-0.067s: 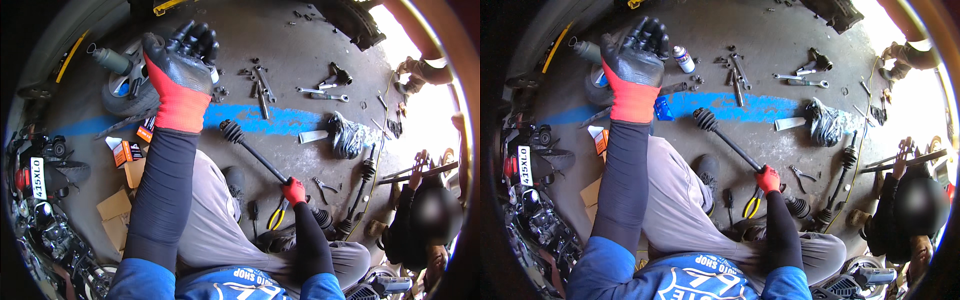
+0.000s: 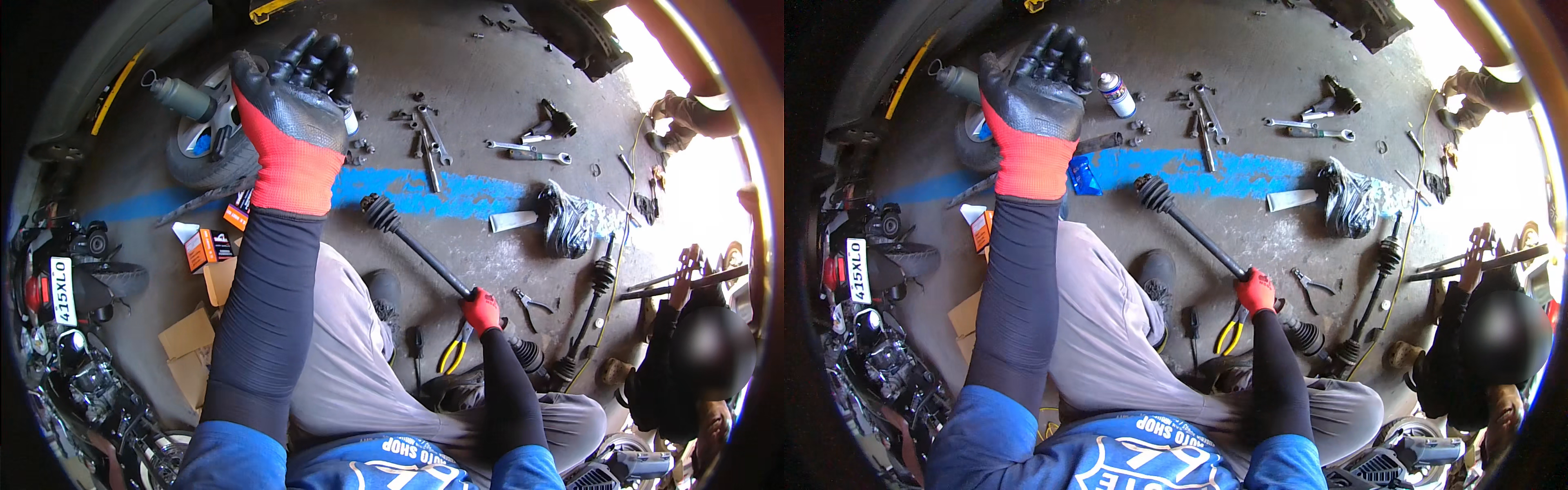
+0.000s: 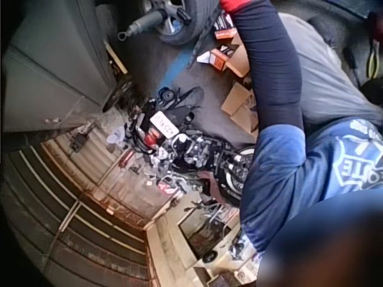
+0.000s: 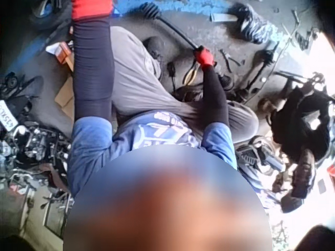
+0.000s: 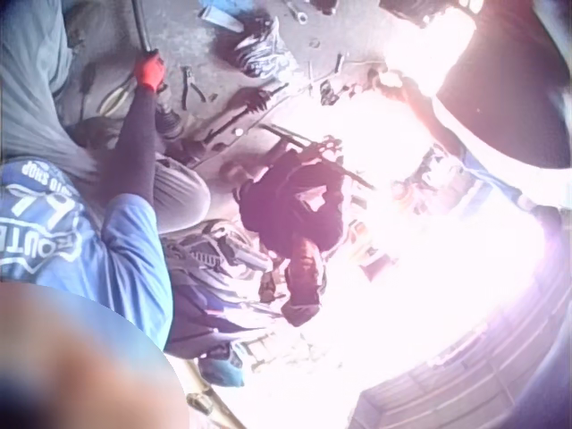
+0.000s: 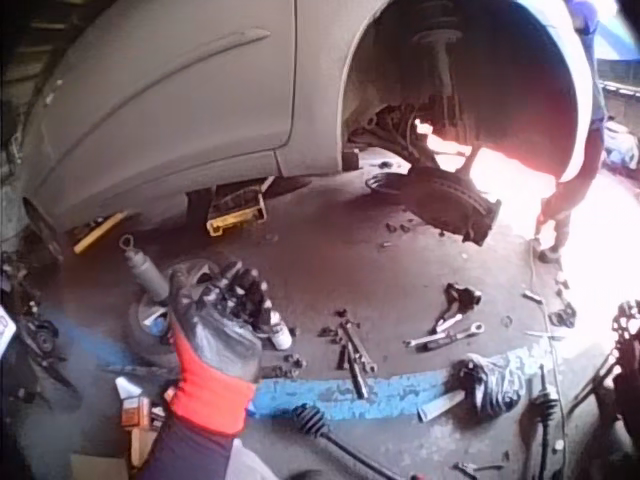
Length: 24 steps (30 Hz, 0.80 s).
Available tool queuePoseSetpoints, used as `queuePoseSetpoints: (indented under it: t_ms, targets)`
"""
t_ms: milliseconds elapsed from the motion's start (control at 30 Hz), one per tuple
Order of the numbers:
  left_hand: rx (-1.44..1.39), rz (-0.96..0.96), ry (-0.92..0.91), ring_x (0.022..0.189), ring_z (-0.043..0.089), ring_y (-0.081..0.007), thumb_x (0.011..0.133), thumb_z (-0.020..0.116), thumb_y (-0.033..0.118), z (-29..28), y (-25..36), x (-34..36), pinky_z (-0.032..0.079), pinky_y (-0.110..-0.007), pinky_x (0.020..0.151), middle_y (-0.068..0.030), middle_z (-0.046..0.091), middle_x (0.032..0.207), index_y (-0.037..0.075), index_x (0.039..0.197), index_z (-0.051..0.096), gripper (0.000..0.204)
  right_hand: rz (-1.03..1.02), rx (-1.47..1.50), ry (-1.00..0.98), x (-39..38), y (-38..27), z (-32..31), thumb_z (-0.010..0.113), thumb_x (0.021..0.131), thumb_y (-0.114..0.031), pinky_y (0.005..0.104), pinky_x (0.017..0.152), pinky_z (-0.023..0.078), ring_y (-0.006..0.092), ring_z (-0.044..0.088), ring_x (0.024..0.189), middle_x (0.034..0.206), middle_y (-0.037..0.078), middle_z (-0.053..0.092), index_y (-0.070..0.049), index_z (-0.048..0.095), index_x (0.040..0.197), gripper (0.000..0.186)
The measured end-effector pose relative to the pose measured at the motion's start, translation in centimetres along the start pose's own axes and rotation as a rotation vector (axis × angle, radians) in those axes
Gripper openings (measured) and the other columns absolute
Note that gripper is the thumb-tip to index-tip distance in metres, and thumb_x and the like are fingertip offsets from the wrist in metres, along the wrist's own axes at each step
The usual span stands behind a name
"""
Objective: The person sits on the garage floor and uses a wrench to loosen a bolt on a car axle assembly. They remove the bolt, inspect the part, and place the bolt on the floor.
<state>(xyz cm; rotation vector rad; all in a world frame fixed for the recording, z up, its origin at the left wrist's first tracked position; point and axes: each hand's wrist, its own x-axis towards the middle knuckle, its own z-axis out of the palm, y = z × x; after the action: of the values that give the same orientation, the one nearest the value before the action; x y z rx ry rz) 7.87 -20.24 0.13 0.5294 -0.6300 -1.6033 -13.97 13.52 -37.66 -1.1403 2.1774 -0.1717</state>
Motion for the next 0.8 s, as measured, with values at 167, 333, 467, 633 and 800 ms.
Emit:
queuePoseSetpoints:
  t_ms: [167, 333, 467, 633, 800]
  targets:
    - [-0.094, -0.034, -0.024, 0.105, 0.065, -0.0352, 0.089, 0.052, 0.071, -1.6, -1.0, 0.8, 0.052, -0.049, 0.094, -0.0208, 0.065, 0.117, -0.002, 0.126, 0.059, 0.083, -0.004, -0.034, -0.027, -0.3, -0.5, -0.4, 0.071, 0.081, -0.037, 0.0496, 0.088, 0.051, 0.0396, 0.066, 0.100, 0.102, 0.022, 0.068, -0.005, 0.067, 0.098, 0.036]
    - [-0.451, -0.497, -0.738, 0.129, 0.052, -0.0408, 0.092, 0.059, 0.048, -4.0, 0.6, 3.8, 0.045, -0.055, 0.107, -0.0304, 0.049, 0.143, -0.009, 0.144, 0.041, 0.079, -0.028, 0.017, 0.146, -0.5, -0.7, -13.1, 0.068, 0.087, -0.031, 0.0509, 0.080, 0.053, 0.0431, 0.067, 0.090, 0.097, 0.026, 0.069, 0.001, 0.063, 0.107, 0.038]
    - [0.139, -0.154, -0.545, 0.075, 0.057, -0.0163, 0.091, 0.046, 0.068, -1.9, 0.9, 4.3, 0.042, -0.030, 0.054, -0.0030, 0.068, 0.107, 0.010, 0.122, 0.062, 0.067, -0.172, -0.128, 0.574, -7.4, 1.1, -32.9, 0.068, 0.092, -0.036, 0.0465, 0.074, 0.052, 0.0407, 0.066, 0.081, 0.086, 0.022, 0.068, -0.001, 0.068, 0.097, 0.036]
    - [0.224, -0.146, -0.401, 0.110, 0.041, -0.0267, 0.091, 0.049, 0.060, 2.6, -4.2, -2.3, 0.033, -0.040, 0.084, -0.0146, 0.047, 0.132, 0.002, 0.137, 0.044, 0.074, -0.231, 0.621, 0.829, -27.5, 9.8, -42.8, 0.074, 0.091, -0.028, 0.0342, 0.092, 0.053, 0.0178, 0.067, 0.100, 0.111, 0.008, 0.071, -0.006, 0.064, 0.126, 0.043]
    - [0.294, -0.070, -0.186, 0.144, 0.024, -0.0370, 0.091, 0.051, 0.052, 2.7, -3.7, -3.9, 0.025, -0.050, 0.115, -0.0261, 0.025, 0.157, -0.006, 0.151, 0.025, 0.088, 0.274, 0.652, 1.107, -35.9, 22.1, -24.8, 0.068, 0.092, -0.030, 0.0372, 0.087, 0.051, 0.0301, 0.067, 0.097, 0.107, 0.021, 0.071, 0.003, 0.065, 0.115, 0.040]
